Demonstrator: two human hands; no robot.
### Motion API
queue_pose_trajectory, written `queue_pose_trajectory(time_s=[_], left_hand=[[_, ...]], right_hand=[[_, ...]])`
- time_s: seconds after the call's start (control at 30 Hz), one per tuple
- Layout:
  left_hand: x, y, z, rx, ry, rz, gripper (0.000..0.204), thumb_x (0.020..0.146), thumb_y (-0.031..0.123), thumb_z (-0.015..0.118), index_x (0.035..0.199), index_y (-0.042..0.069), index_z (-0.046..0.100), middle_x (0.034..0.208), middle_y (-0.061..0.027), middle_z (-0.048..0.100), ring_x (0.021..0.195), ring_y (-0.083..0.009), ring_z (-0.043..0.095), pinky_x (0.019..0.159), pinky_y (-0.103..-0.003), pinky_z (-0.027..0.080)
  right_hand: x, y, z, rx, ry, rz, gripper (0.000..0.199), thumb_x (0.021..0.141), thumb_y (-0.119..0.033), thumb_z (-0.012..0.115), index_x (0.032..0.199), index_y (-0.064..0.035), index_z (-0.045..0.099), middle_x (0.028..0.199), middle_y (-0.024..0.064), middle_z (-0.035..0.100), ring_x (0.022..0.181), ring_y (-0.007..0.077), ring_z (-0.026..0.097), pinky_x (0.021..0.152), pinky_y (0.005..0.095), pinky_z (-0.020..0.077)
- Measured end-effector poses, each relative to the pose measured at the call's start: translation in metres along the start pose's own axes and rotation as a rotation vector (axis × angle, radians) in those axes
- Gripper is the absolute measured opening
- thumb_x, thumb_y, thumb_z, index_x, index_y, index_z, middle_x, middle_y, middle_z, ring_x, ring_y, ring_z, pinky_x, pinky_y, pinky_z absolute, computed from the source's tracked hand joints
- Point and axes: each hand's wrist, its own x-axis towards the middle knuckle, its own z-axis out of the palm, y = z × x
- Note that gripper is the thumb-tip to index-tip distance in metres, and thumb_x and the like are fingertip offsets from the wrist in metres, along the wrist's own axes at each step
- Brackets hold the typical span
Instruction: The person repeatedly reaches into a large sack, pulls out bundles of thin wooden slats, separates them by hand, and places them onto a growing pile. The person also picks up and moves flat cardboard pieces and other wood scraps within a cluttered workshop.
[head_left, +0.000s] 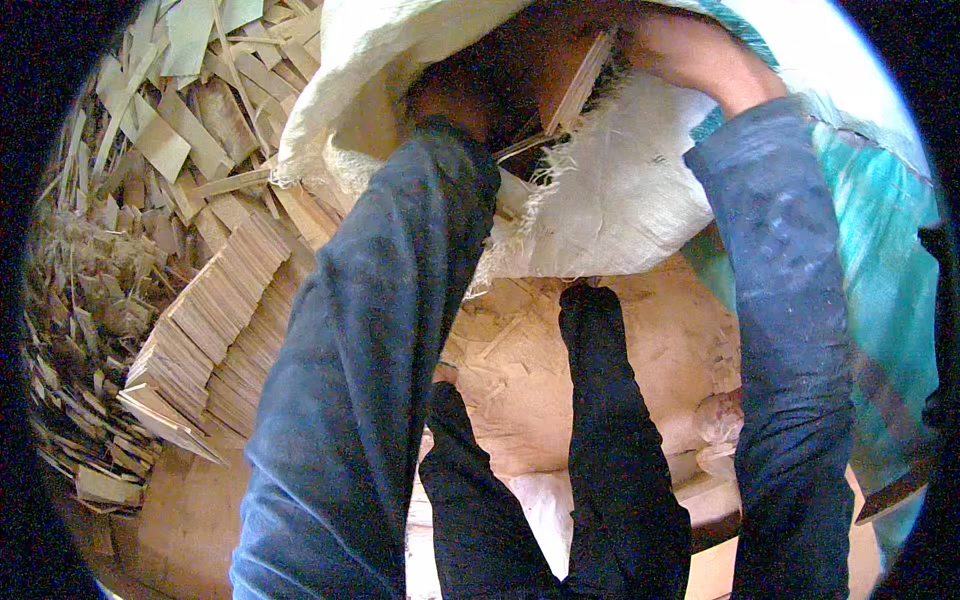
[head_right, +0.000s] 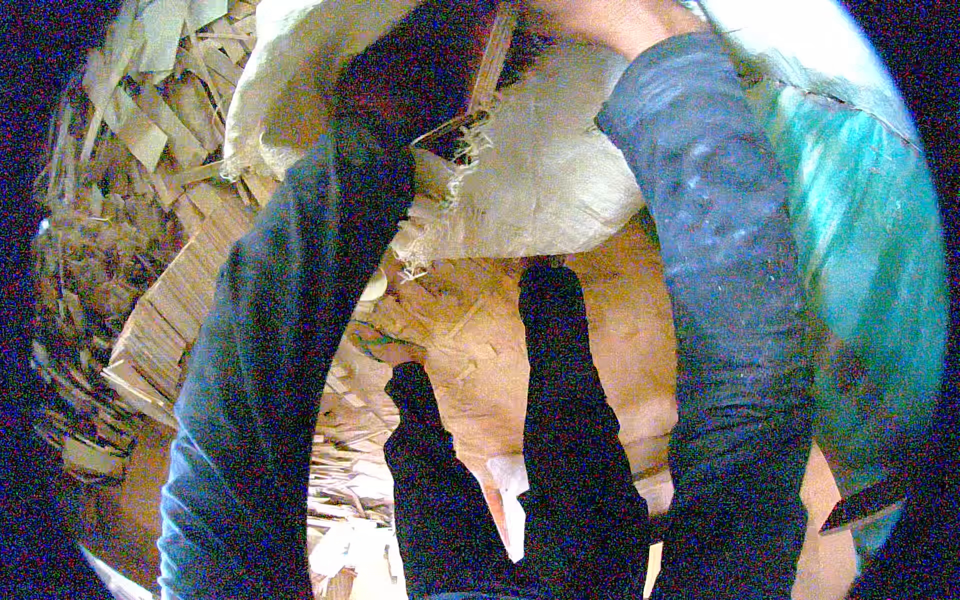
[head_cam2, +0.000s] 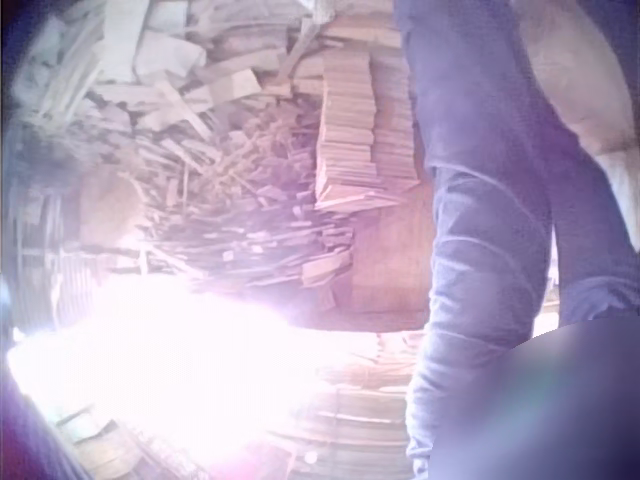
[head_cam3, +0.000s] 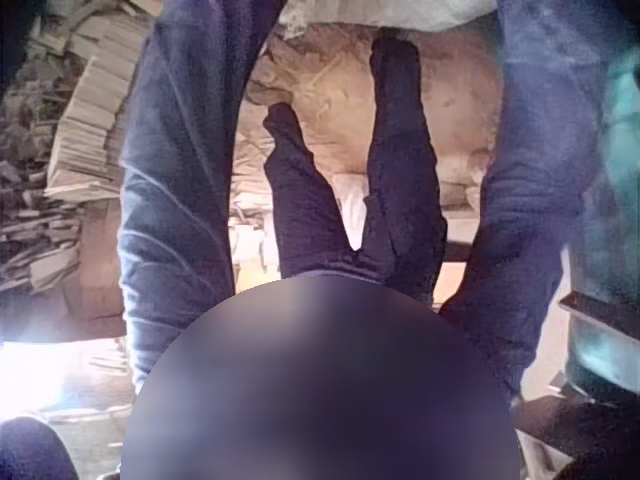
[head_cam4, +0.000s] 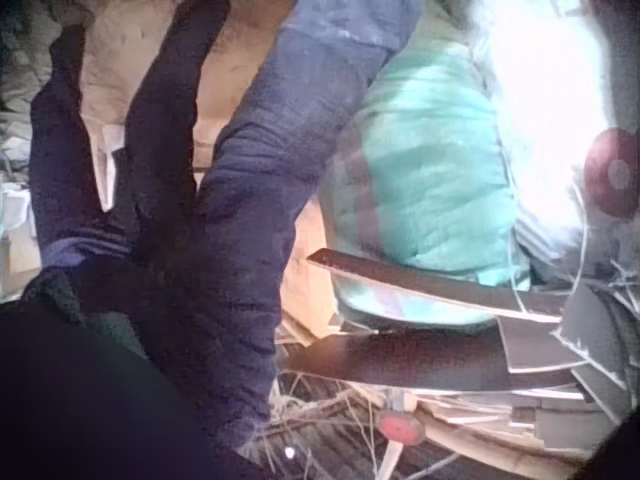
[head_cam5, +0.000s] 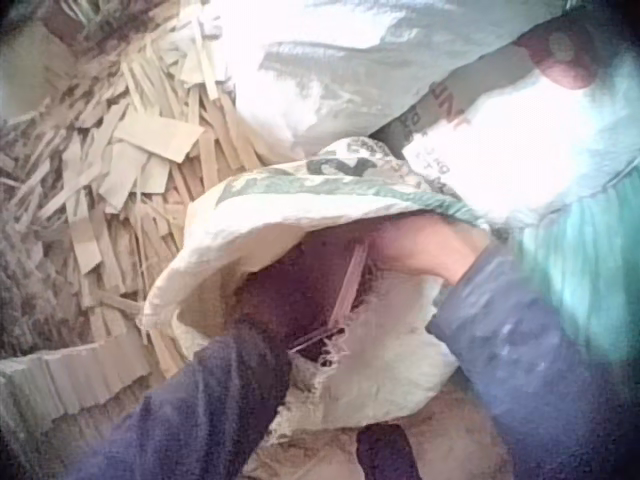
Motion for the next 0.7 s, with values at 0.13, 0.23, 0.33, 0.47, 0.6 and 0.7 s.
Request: queue_pose_trajectory(time_s=[0.13, 0.23, 0.33, 0.47, 0.6, 0.7], left_hand=[[0.002, -0.006, 0.002, -0.067, 0.049, 0.041, 0.035, 0.090, 0.024, 0.054, 0.118, 0.006, 0.064, 0.112, -0.0194, 0.068, 0.100, -0.0375, 0.065, 0.090, -0.044, 0.051], [0.009, -0.001, -0.001, -0.123, 0.073, 0.099, 0.035, 0.089, 0.024, 0.054, 0.118, 0.006, 0.064, 0.111, -0.0200, 0.067, 0.100, -0.0379, 0.065, 0.090, -0.044, 0.051], [0.018, 0.007, -0.003, -0.176, 0.098, 0.142, 0.036, 0.089, 0.024, 0.054, 0.118, 0.005, 0.064, 0.111, -0.0205, 0.067, 0.100, -0.0383, 0.065, 0.090, -0.044, 0.051], [0.018, 0.013, -0.003, -0.215, 0.118, 0.178, 0.036, 0.089, 0.024, 0.054, 0.118, 0.005, 0.063, 0.111, -0.0212, 0.067, 0.099, -0.0388, 0.065, 0.090, -0.045, 0.051], [0.003, 0.021, 0.002, -0.237, 0.166, 0.207, 0.037, 0.089, 0.024, 0.054, 0.119, 0.004, 0.063, 0.111, -0.0219, 0.067, 0.099, -0.0393, 0.065, 0.090, -0.045, 0.051], [0.004, 0.033, 0.003, -0.254, 0.189, 0.251, 0.037, 0.088, 0.024, 0.054, 0.119, 0.004, 0.063, 0.111, -0.0224, 0.067, 0.099, -0.0397, 0.065, 0.090, -0.046, 0.051]], right_hand=[[-0.004, 0.005, -0.005, -0.059, -0.022, 0.202, 0.030, 0.077, -0.016, 0.059, 0.102, -0.0057, 0.070, 0.106, 0.0212, 0.067, 0.103, 0.0363, 0.062, 0.089, 0.0427, 0.0497], [-0.005, -0.003, -0.006, -0.034, 0.209, 0.220, 0.026, 0.077, -0.016, 0.058, 0.097, -0.0050, 0.071, 0.102, 0.0217, 0.067, 0.098, 0.0375, 0.064, 0.086, 0.0444, 0.0508], [-0.001, -0.004, -0.013, -0.110, 0.180, 0.369, 0.024, 0.078, -0.016, 0.058, 0.094, -0.0040, 0.072, 0.096, 0.0211, 0.069, 0.089, 0.0383, 0.066, 0.082, 0.0461, 0.0518], [0.007, -0.005, -0.025, -0.093, 0.178, 0.516, 0.028, 0.085, -0.023, 0.055, 0.099, -0.0047, 0.071, 0.101, 0.0196, 0.068, 0.091, 0.0370, 0.066, 0.084, 0.0448, 0.0515], [0.009, -0.012, -0.029, 0.038, 0.215, 0.572, 0.032, 0.088, -0.027, 0.055, 0.110, -0.0081, 0.067, 0.115, 0.0185, 0.065, 0.104, 0.0363, 0.062, 0.090, 0.0434, 0.0494], [0.004, -0.012, -0.027, 0.054, 0.346, 0.498, 0.033, 0.088, -0.028, 0.056, 0.112, -0.0082, 0.067, 0.115, 0.0187, 0.065, 0.105, 0.0365, 0.062, 0.090, 0.0436, 0.0490]])
